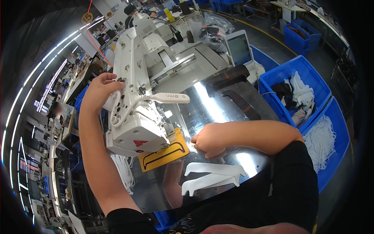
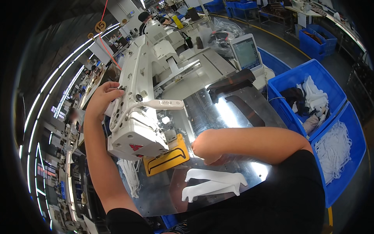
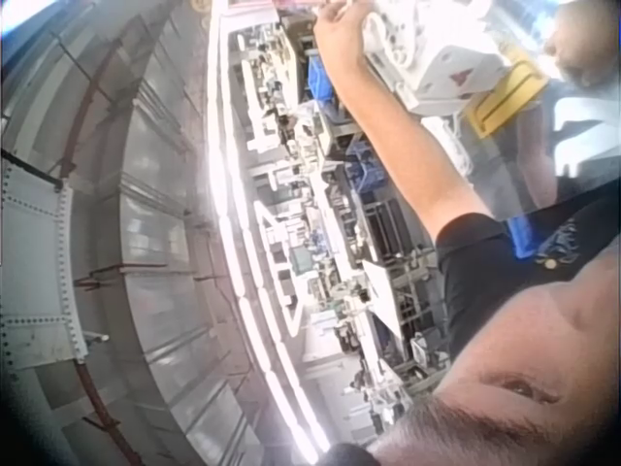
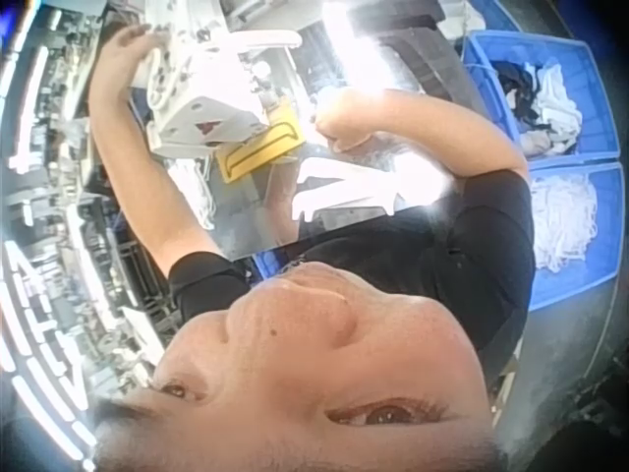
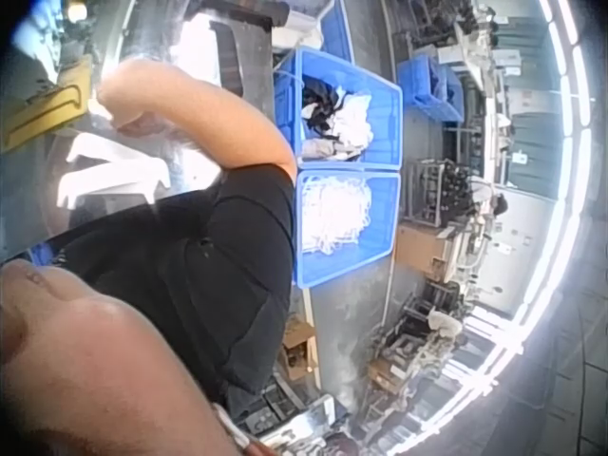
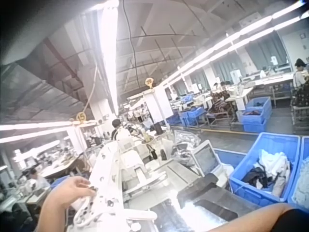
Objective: Operating an industrial sewing machine to sew leather or textile components for goods.
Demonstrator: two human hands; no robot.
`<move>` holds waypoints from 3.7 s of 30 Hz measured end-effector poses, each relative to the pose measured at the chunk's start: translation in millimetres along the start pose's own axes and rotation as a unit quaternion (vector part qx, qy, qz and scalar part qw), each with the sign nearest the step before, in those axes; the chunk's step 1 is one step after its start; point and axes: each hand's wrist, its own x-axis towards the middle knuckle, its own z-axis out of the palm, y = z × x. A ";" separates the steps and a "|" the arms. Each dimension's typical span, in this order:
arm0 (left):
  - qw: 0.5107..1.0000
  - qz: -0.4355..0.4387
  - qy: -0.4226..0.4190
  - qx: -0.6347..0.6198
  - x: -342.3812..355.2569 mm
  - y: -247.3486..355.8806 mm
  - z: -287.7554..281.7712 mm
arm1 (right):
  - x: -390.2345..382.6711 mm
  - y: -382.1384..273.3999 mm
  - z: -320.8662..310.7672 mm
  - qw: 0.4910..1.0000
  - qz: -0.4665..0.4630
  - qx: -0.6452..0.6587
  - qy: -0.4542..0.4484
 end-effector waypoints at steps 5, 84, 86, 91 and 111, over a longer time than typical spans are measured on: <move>1.000 -0.002 -0.002 -0.005 -2.7 3.4 1.5 | -10.4 -6.0 -10.3 0.998 0.048 0.003 -0.048; 0.938 0.303 -0.015 0.167 -189.0 -138.8 205.7 | -28.8 60.2 -13.9 0.901 0.192 -0.187 0.342; 0.939 0.294 -0.014 0.175 -191.6 -138.2 204.6 | -34.0 42.2 -24.9 0.957 0.123 -0.010 0.263; 0.936 0.313 -0.014 0.160 -186.9 -134.0 204.8 | -28.1 31.3 -12.5 0.985 0.042 0.153 0.068; 0.939 0.311 0.006 0.147 -188.0 -139.0 205.8 | -2.0 52.7 5.5 0.911 -0.001 0.342 0.231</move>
